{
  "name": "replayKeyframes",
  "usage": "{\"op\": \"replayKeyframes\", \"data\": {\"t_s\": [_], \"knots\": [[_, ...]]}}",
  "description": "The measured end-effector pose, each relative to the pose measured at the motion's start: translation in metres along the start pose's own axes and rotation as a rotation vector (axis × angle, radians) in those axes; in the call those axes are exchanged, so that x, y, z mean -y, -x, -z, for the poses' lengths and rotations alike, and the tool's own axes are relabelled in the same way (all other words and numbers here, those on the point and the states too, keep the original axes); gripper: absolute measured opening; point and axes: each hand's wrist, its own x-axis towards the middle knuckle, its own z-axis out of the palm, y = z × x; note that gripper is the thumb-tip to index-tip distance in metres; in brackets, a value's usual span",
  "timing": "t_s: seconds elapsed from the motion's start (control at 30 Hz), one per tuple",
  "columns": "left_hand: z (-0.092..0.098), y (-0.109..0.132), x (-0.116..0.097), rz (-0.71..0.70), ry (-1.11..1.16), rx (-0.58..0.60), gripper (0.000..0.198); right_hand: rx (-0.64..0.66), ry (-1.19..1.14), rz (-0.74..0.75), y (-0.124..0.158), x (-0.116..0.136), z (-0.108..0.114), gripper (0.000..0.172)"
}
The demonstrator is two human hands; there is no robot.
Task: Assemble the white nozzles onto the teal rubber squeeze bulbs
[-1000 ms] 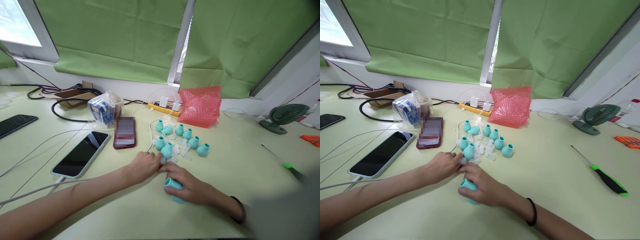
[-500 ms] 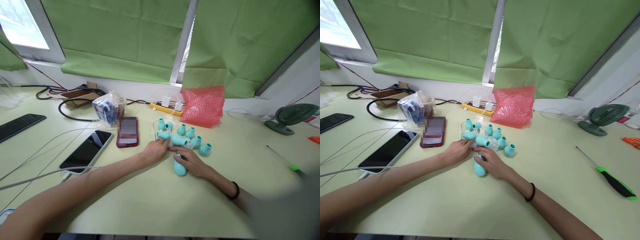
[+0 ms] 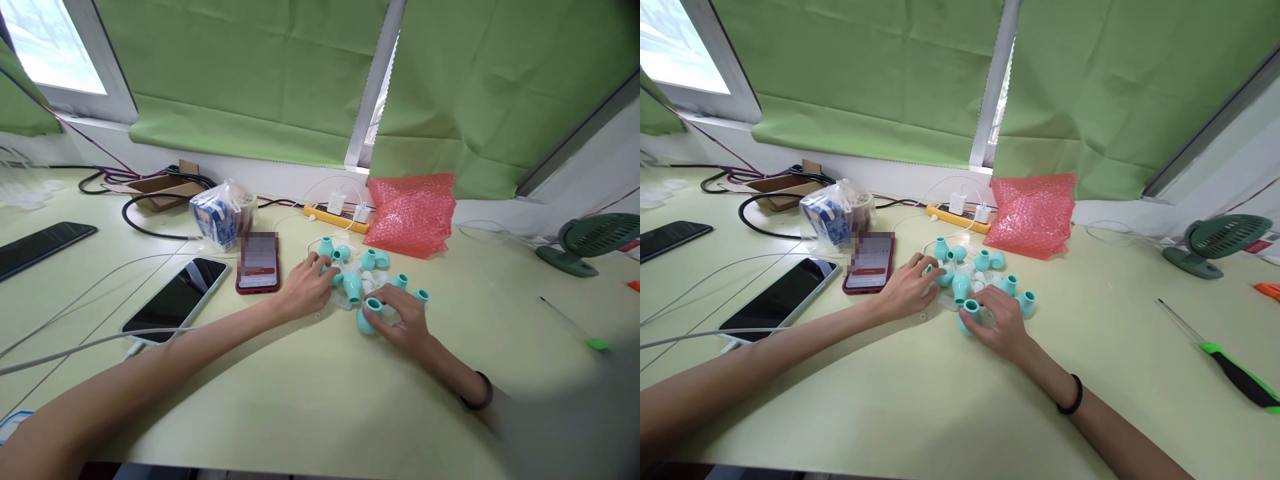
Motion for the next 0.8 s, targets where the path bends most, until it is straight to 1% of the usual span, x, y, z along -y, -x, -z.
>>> {"op": "replayKeyframes", "data": {"t_s": [0.1, 0.23, 0.33, 0.4, 0.47, 0.57, 0.6, 0.67, 0.73, 0.8], "knots": [[0.001, -0.006, 0.006, 0.067, -0.009, 0.014, 0.028, 0.001, 0.028, 0.038, 0.002, -0.001, -0.005, 0.008], [0.004, -0.01, 0.013, 0.081, 0.034, 0.013, 0.022, -0.036, 0.033, 0.021, 0.005, -0.003, -0.01, 0.013], [0.017, -0.014, 0.016, 0.09, 0.101, -0.028, 0.021, -0.043, 0.011, 0.007, 0.007, -0.003, -0.011, 0.014], [0.03, -0.017, 0.017, 0.115, 0.205, -0.075, 0.021, -0.035, 0.002, -0.002, 0.008, -0.002, -0.011, 0.014], [0.04, -0.018, 0.016, 0.123, 0.238, -0.081, 0.023, -0.006, 0.004, 0.002, 0.006, 0.001, -0.009, 0.017], [0.047, -0.018, 0.015, 0.099, 0.207, -0.048, 0.021, 0.059, -0.005, 0.035, -0.005, 0.009, 0.001, 0.03], [0.046, -0.017, 0.014, 0.091, 0.199, -0.035, 0.02, 0.082, -0.003, 0.033, -0.011, 0.011, 0.004, 0.034], [0.042, -0.016, 0.013, 0.087, 0.201, -0.02, 0.018, 0.148, 0.024, -0.009, -0.023, 0.013, 0.01, 0.035], [0.036, -0.015, 0.014, 0.092, 0.216, -0.022, 0.017, 0.277, 0.074, -0.079, -0.036, 0.012, 0.012, 0.035], [0.029, -0.015, 0.015, 0.102, 0.23, -0.036, 0.02, 0.43, 0.108, -0.15, -0.048, 0.01, 0.009, 0.039]]}}
